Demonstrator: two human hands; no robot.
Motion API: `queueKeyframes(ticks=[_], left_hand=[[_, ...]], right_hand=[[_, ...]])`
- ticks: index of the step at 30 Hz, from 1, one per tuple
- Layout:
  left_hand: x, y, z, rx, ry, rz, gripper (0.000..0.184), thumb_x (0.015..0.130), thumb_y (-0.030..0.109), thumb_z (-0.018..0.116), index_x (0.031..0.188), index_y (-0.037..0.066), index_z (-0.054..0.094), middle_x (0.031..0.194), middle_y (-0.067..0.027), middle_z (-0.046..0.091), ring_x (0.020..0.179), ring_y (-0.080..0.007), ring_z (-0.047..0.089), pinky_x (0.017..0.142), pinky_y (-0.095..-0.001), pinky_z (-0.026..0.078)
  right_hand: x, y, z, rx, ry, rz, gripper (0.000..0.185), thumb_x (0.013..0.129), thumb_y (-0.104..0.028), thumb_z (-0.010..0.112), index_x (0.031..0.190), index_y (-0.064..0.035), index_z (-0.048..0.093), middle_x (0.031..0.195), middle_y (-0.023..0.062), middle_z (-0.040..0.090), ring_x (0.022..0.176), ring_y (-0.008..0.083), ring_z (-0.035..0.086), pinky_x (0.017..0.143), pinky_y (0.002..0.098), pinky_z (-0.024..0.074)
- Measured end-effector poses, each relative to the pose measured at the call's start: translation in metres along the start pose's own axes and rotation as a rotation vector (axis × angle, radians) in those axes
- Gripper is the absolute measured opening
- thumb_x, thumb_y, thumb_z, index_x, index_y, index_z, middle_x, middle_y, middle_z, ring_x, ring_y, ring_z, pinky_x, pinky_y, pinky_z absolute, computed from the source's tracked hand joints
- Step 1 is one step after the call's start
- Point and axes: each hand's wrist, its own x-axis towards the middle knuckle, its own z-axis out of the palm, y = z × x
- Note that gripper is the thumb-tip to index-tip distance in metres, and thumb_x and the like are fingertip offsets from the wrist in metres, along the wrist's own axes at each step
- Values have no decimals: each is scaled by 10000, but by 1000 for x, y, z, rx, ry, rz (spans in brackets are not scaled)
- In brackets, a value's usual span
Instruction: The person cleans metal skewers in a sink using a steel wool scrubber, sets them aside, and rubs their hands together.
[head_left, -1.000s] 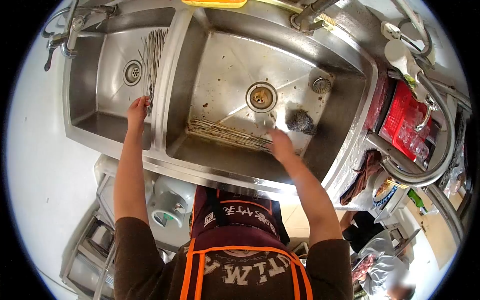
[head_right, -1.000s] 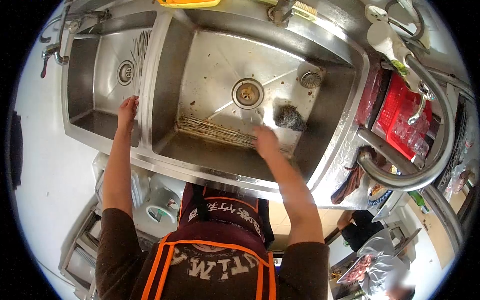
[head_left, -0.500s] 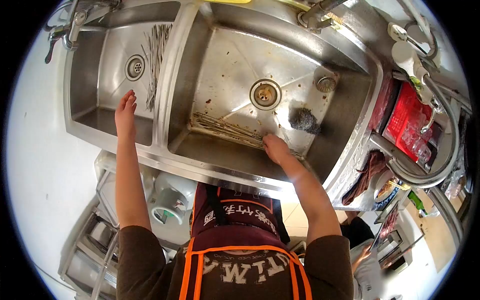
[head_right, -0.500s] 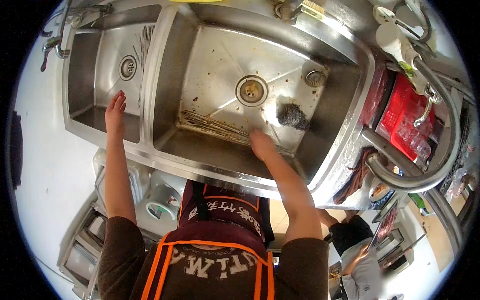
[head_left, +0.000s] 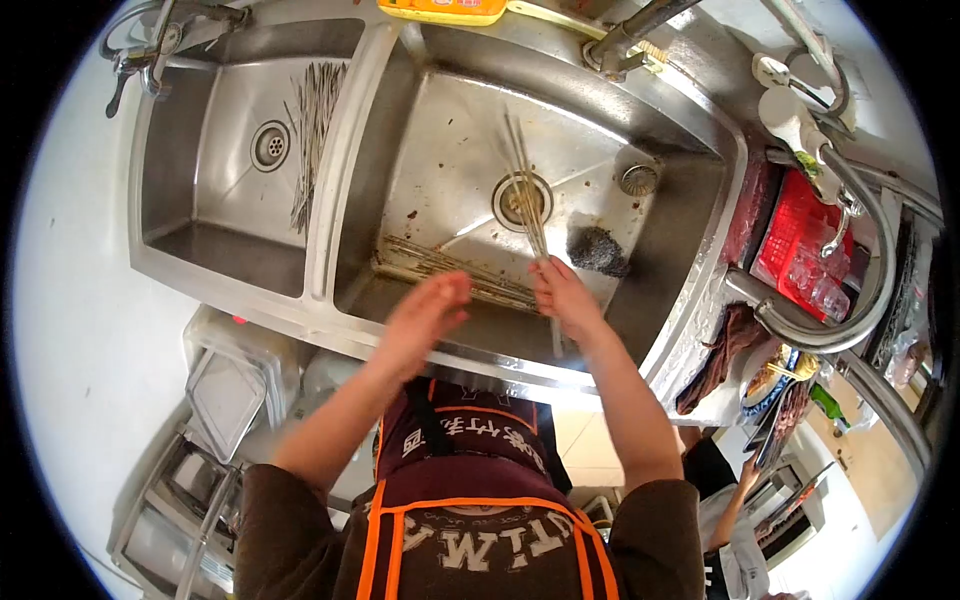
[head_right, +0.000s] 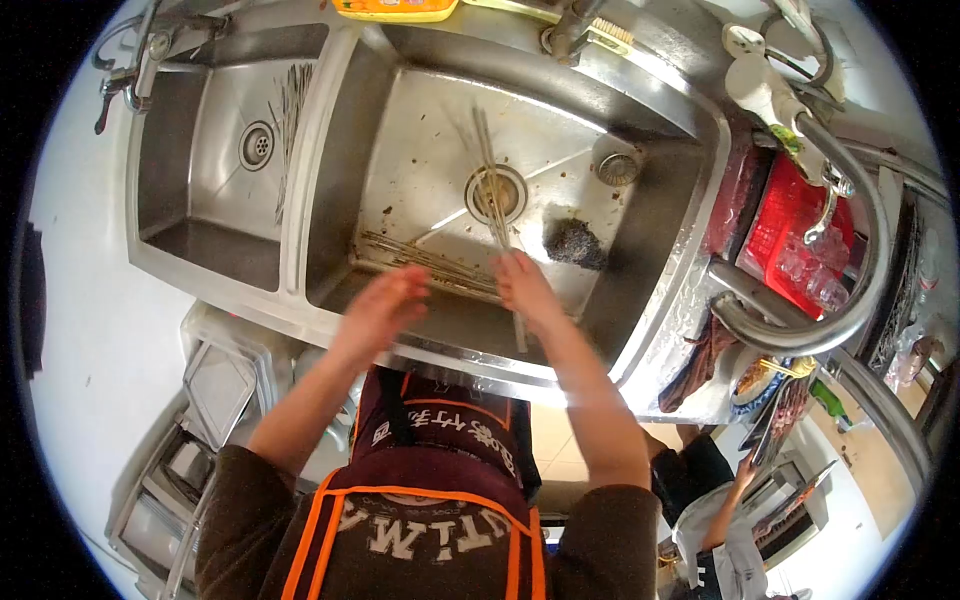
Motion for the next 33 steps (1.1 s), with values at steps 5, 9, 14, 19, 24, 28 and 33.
queueKeyframes(ticks=[5, 9, 14, 19, 24, 28, 33], left_hand=[[17, -47, 38, -549, 41, -383, 318, 942, 262, 344, 1147, 36, 434, 1078, -92, 512, 1017, -210, 490, 891, -331, 429], [48, -36, 44, -923, 256, -193, 373, 953, 261, 272, 1095, -54, 410, 1029, -145, 488, 990, -242, 491, 899, -340, 439], [81, -18, 27, -862, 237, -95, 403, 954, 289, 261, 1091, -51, 431, 1032, -141, 502, 939, -223, 511, 864, -323, 443], [114, 19, 15, 142, 11, -201, 383, 934, 367, 318, 1040, 55, 513, 917, -63, 583, 741, -125, 534, 678, -258, 426], [165, 24, 17, 218, -49, -247, 329, 928, 336, 356, 1036, 74, 521, 796, -24, 553, 552, -82, 433, 498, -228, 373], [165, 21, 23, 252, 124, -209, 283, 920, 286, 402, 1055, 67, 517, 750, -14, 514, 525, -68, 366, 446, -214, 341], [179, 6, 12, 143, 125, -139, 229, 899, 191, 448, 1061, 47, 523, 752, -10, 518, 538, -55, 372, 432, -207, 309]], right_hand=[[45, -19, 56, 674, -51, -5, 206, 923, -263, 406, 854, -71, 441, 562, -44, 292, 453, 61, 263, 408, 203, 203], [76, -34, 64, 764, -43, -42, 224, 914, -268, 427, 933, -49, 467, 620, 3, 402, 525, 113, 379, 508, 260, 364], [112, -57, 49, 720, -57, -31, 213, 889, -226, 473, 991, -41, 495, 794, 84, 540, 712, 191, 534, 679, 341, 477], [126, -49, 40, 484, -61, -94, 192, 883, -181, 470, 999, -31, 497, 797, 91, 544, 775, 197, 545, 700, 315, 474], [109, -37, 35, 35, 71, -300, 272, 884, -216, 480, 1052, -7, 524, 892, 97, 580, 863, 200, 550, 785, 316, 440], [40, -16, -24, -1000, 771, -673, 480, 696, -147, 681, 1141, -102, 509, 1184, 168, 483, 1076, 316, 468, 932, 395, 359], [38, 38, -89, -1428, 711, -186, 722, 642, -112, 704, 1267, -187, 350, 1334, 132, 272, 1137, 323, 415, 929, 389, 381]])
